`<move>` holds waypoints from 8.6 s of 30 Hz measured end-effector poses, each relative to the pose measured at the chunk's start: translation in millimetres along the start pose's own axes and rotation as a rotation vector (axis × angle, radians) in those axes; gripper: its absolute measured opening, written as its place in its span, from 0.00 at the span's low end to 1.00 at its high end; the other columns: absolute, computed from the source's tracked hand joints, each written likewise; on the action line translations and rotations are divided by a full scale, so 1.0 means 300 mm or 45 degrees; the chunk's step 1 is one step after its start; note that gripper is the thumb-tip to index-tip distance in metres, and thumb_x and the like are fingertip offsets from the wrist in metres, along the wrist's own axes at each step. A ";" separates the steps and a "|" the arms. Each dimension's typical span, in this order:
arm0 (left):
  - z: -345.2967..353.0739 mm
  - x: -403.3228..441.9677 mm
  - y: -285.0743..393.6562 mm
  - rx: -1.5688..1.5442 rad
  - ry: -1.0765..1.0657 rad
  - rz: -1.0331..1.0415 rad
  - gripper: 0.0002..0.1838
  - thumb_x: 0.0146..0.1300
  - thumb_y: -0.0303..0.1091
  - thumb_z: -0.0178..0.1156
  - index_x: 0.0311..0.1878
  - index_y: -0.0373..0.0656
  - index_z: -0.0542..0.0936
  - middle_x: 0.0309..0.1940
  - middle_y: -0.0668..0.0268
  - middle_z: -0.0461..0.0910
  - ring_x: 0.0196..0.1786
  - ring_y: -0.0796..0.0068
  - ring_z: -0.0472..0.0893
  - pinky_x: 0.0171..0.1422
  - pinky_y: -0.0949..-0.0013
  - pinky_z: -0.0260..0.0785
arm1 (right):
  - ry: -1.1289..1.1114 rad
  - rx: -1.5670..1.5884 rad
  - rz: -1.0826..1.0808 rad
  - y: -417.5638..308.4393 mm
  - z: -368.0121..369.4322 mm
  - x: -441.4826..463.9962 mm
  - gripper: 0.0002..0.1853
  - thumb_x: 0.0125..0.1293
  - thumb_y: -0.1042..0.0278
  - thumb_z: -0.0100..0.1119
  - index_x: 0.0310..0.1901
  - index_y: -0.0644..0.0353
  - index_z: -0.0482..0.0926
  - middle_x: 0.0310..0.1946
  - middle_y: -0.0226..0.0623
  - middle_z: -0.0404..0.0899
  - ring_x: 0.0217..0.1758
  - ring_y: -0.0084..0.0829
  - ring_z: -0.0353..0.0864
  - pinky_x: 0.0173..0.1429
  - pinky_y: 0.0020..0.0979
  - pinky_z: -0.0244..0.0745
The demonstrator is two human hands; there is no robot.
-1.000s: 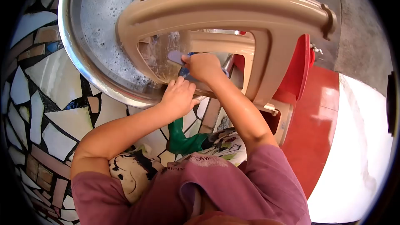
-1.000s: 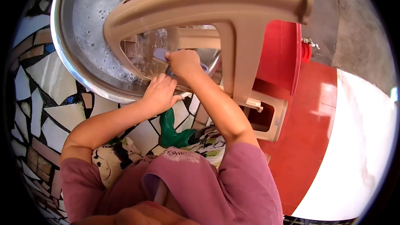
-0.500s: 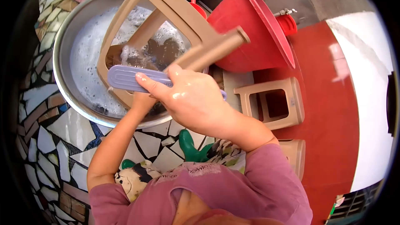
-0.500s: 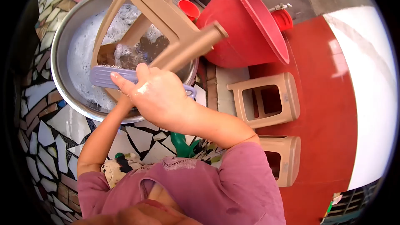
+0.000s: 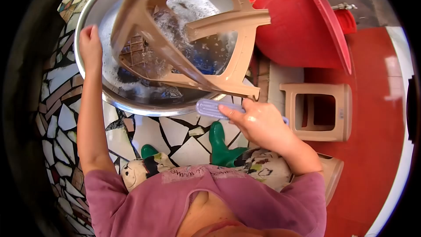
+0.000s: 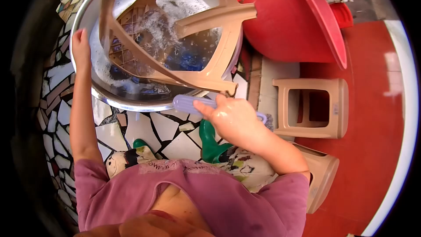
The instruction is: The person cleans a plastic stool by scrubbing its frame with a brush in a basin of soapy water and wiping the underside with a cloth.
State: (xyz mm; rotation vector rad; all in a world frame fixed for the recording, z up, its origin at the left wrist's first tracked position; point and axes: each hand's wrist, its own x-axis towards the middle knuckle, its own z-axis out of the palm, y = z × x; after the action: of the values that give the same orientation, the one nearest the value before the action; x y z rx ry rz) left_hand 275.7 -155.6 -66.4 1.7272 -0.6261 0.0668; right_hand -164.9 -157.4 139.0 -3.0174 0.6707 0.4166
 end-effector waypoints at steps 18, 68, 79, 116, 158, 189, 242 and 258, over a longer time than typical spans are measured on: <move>0.072 -0.547 0.122 -0.489 -1.306 0.074 0.07 0.49 0.28 0.65 0.25 0.39 0.76 0.27 0.65 0.75 0.34 0.69 0.75 0.40 0.69 0.67 | 0.004 0.216 0.306 0.433 0.321 0.102 0.17 0.63 0.59 0.58 0.54 0.43 0.81 0.24 0.45 0.77 0.30 0.49 0.78 0.37 0.44 0.73; -0.115 -0.533 0.012 -0.730 -1.165 0.184 0.18 0.61 0.39 0.60 0.18 0.41 0.72 0.18 0.64 0.74 0.23 0.70 0.73 0.26 0.72 0.63 | -0.889 0.215 -0.267 0.177 0.779 0.979 0.15 0.56 0.66 0.55 0.38 0.68 0.83 0.38 0.55 0.82 0.38 0.45 0.84 0.43 0.43 0.76; -0.100 -0.540 0.024 -0.821 -1.109 0.163 0.18 0.54 0.33 0.61 0.13 0.42 0.67 0.14 0.65 0.70 0.20 0.72 0.71 0.25 0.73 0.61 | -0.900 0.929 -0.113 0.099 0.726 0.907 0.22 0.64 0.55 0.57 0.57 0.54 0.79 0.33 0.40 0.83 0.22 0.32 0.75 0.30 0.33 0.74; -0.054 -0.490 -0.120 -1.155 -1.351 0.273 0.15 0.56 0.31 0.60 0.15 0.45 0.70 0.16 0.66 0.73 0.20 0.71 0.72 0.24 0.71 0.62 | -0.538 0.418 0.137 0.122 0.671 0.679 0.17 0.70 0.55 0.47 0.55 0.48 0.77 0.42 0.42 0.83 0.45 0.46 0.82 0.47 0.45 0.75; 0.073 -0.532 0.494 -0.640 -1.197 0.085 0.32 0.53 0.66 0.60 0.23 0.40 0.78 0.16 0.57 0.78 0.22 0.60 0.81 0.33 0.64 0.72 | -0.677 -0.342 0.537 0.287 0.632 0.666 0.20 0.72 0.51 0.40 0.54 0.52 0.75 0.35 0.47 0.83 0.39 0.52 0.82 0.44 0.49 0.75; 0.037 -0.439 0.491 -0.631 -1.190 0.078 0.34 0.54 0.67 0.58 0.24 0.38 0.80 0.17 0.55 0.79 0.24 0.57 0.82 0.33 0.61 0.73 | -0.671 0.025 0.730 0.245 0.686 0.731 0.17 0.69 0.58 0.44 0.44 0.58 0.82 0.43 0.51 0.81 0.47 0.53 0.80 0.54 0.47 0.73; 0.048 -0.426 0.402 -0.727 -0.924 0.098 0.33 0.41 0.62 0.73 0.12 0.41 0.69 0.09 0.60 0.69 0.13 0.56 0.71 0.22 0.59 0.64 | 0.153 1.063 0.414 -0.056 0.833 0.977 0.21 0.68 0.58 0.54 0.62 0.47 0.73 0.35 0.55 0.80 0.37 0.35 0.83 0.47 0.32 0.73; 0.148 0.086 0.207 -1.020 -0.988 -0.559 0.34 0.62 0.65 0.56 0.41 0.36 0.84 0.36 0.60 0.83 0.35 0.75 0.80 0.41 0.72 0.72 | 0.339 0.136 0.040 -0.030 0.345 0.702 0.21 0.62 0.58 0.61 0.58 0.38 0.77 0.22 0.36 0.73 0.23 0.40 0.77 0.28 0.40 0.73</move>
State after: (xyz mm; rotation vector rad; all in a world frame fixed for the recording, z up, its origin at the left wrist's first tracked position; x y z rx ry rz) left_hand 257.6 -213.4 -13.2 1.0173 -0.6746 -1.0657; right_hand -3.8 -228.1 -16.5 -2.9902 0.7289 -0.0223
